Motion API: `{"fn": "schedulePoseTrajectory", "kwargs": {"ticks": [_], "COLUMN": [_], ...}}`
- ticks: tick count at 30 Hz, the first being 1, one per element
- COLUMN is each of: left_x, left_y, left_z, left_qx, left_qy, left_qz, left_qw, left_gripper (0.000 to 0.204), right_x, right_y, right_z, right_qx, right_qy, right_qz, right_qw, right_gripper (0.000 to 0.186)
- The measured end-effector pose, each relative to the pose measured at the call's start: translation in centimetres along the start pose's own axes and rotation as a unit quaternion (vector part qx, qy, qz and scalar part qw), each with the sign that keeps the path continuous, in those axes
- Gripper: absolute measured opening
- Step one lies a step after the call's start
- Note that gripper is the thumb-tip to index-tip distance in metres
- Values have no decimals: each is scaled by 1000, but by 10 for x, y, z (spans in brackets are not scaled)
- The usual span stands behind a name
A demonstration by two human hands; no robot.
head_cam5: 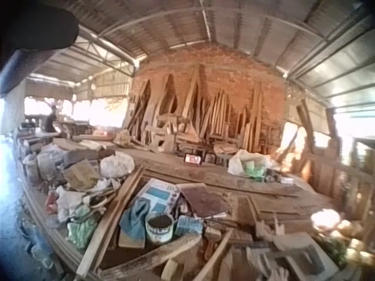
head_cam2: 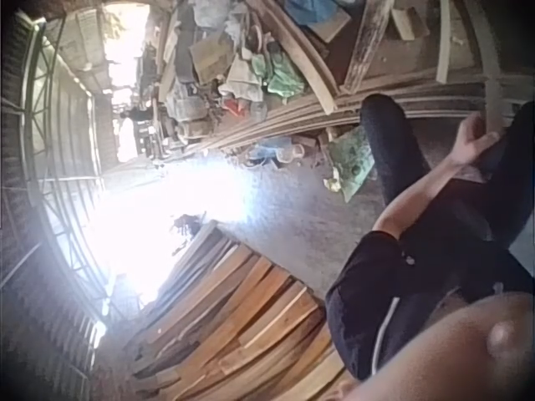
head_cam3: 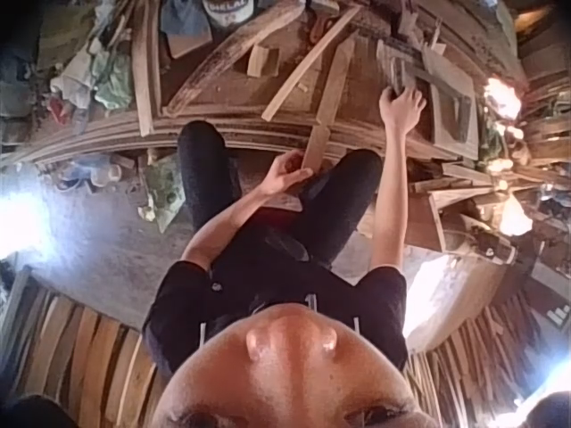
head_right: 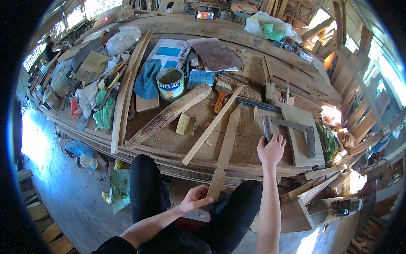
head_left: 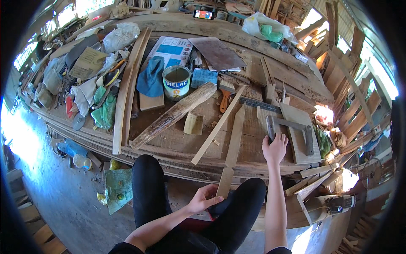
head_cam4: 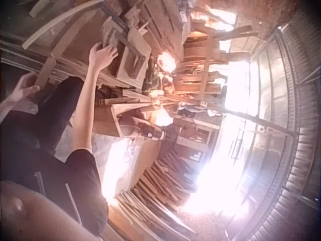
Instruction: Using a chisel and a wooden mallet to carve a notch into a thin wooden stick.
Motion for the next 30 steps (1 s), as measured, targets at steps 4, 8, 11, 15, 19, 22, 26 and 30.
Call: {"fn": "schedulePoseTrajectory", "kwargs": {"ticks": [4, 8, 11, 15, 19, 22, 26, 30], "left_x": [-1, -1, -1, -1, -2, -1, 0, 1], "left_y": [-4, -8, -6, -9, -11, -8, -14, -12], "left_z": [0, 1, 0, 1, 1, 1, 3, 2], "left_qx": [34, 43, 49, 52, 54, 59, 39, 43], "left_qy": [-9, -10, -6, -5, -5, 2, -8, 9], "left_qz": [21, 23, 7, 13, 8, 11, 29, 19], "left_qw": [999, 999, 999, 999, 998, 998, 999, 999], "left_gripper": [41, 40, 40, 40, 39, 34, 24, 13], "right_x": [0, 1, 0, 0, 0, 1, 0, 0], "right_y": [0, -1, -2, 0, 1, 1, 0, -1], "right_z": [0, 0, 2, 0, 1, 0, 0, 1], "right_qx": [5, 7, 3, 3, 1, 7, 8, 3], "right_qy": [8, 8, -10, 7, 9, 5, 3, 8], "right_qz": [9, 10, -9, 4, 3, 1, -2, -3], "right_qw": [1000, 1000, 1000, 1000, 1000, 1000, 1000, 1000], "right_gripper": [35, 36, 37, 36, 36, 36, 36, 36]}}
Point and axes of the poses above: each hand's wrist, its own x-axis away from the middle knuckle, its own z-axis out of the back of the hand, y = z × x, the point moved 4 cm from there along -x, towards the middle knuckle, and after that the axes turned 14 degrees about -x, right-handed, at the moved point
